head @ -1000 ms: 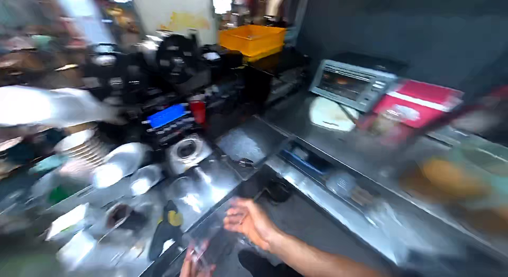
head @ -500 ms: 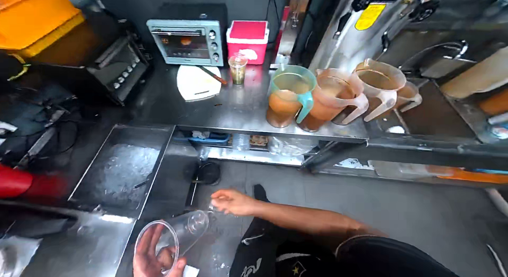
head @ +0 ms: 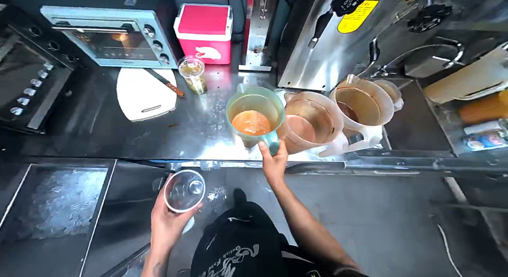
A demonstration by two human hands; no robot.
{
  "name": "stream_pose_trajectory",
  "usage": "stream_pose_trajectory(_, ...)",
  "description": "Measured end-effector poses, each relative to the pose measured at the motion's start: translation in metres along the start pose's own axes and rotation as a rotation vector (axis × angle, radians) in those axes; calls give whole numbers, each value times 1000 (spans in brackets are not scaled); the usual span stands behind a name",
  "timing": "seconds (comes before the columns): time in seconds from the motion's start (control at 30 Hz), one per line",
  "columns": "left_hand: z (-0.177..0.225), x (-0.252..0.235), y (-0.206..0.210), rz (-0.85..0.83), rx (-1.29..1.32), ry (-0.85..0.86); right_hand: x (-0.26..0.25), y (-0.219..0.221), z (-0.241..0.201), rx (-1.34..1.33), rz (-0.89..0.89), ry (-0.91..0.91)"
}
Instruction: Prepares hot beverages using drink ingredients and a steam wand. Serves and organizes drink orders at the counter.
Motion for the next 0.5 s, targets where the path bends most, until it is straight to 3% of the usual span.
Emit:
stream_pose_trajectory(0.17,-16,-56,23,-52,-43,-71,-5,-3,-2,-66,96,4)
stream_pose_trajectory(0.27,-37,-75,28,-78,-23,-156,-6,-16,-10,-21,54,-39)
stream_pose_trajectory(0.5,-68,-106,16,-263,-200,-171,8,-37,-49,79,-132,-66)
Point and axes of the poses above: each hand's wrist, its own x-axis away from the middle knuckle, its own y-axis out of the palm, z = x × y, the point moved 2 cm from there along -x, towards the middle knuckle, and after that the axes turned 1 degree about -z, right-handed, at the moved point
